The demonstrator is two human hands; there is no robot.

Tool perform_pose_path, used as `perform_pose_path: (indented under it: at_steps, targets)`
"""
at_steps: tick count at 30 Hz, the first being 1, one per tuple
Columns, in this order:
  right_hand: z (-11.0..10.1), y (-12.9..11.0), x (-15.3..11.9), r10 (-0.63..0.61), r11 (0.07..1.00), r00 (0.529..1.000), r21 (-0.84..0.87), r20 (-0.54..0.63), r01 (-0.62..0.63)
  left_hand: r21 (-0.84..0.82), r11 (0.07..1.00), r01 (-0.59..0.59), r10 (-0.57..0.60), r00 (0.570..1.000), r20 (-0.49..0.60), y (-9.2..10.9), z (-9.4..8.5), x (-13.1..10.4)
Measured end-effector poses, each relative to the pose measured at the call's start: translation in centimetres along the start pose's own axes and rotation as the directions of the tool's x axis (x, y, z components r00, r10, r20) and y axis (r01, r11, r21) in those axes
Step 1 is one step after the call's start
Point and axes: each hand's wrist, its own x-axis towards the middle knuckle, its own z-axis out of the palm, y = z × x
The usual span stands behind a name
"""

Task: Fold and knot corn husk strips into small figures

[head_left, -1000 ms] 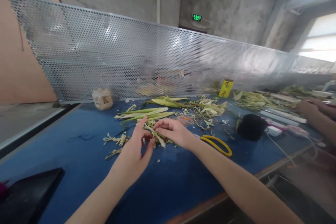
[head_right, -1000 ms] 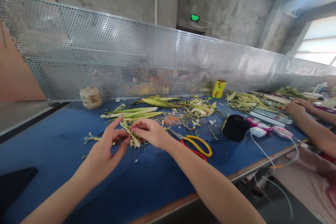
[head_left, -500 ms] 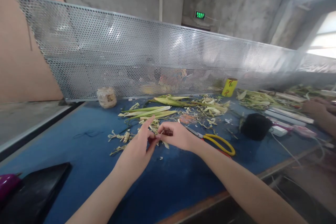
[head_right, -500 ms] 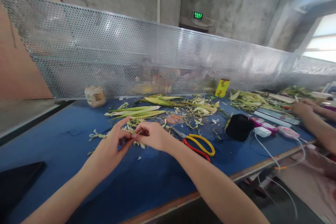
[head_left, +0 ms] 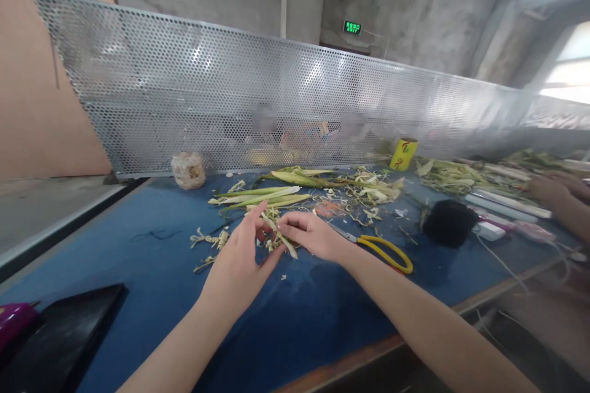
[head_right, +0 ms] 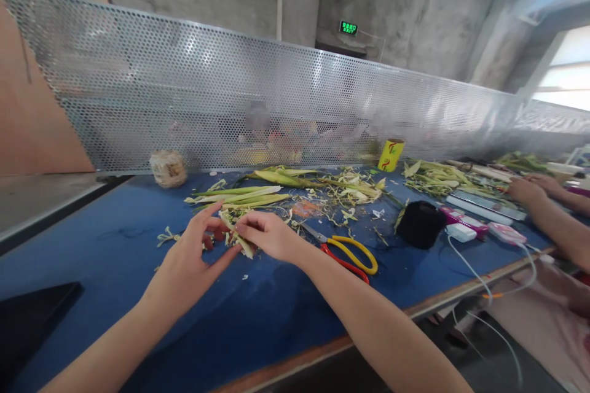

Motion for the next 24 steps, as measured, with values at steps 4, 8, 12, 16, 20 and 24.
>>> perform_pose_path:
  at_steps: [4, 8, 12, 16, 20, 24]
  targets:
    - [0.3, -0.2, -0.1, 0.002, 1.000, 1.000, -0.005, 0.024, -0.002, -0.008, 1.000, 0.021, -0.022, 1.000, -0.014, 0.0, 0.0, 0.0]
    - [0.6, -0.3, -0.2, 0.039, 0.998, 0.998, 0.056, 0.041, -0.041, -0.067, 0.996, 0.051, -0.054, 0.997, -0.049, 0.2, -0.3, 0.1]
    - [0.7, -0.3, -0.1, 0.084, 0.980, 0.995, 0.176, 0.051, -0.092, -0.141, 0.986, 0.093, -0.103, 0.992, -0.066, 0.4, -0.4, 0.2]
    - [0.6, 0.0, 0.1, 0.099, 0.973, 0.994, 0.207, 0.045, -0.106, -0.239, 0.961, 0.138, -0.156, 0.986, -0.058, 0.4, -0.3, 0.2]
    - [0.5, 0.6, 0.4, 0.104, 0.910, 0.993, 0.398, 0.049, -0.115, -0.525, 0.820, 0.227, -0.270, 0.963, -0.006, 0.3, -0.3, 0.4]
    - [0.4, 0.9, 0.4, 0.099, 0.878, 0.993, 0.465, 0.062, -0.117, -0.739, 0.621, 0.262, -0.339, 0.939, 0.048, 0.3, -0.3, 0.8]
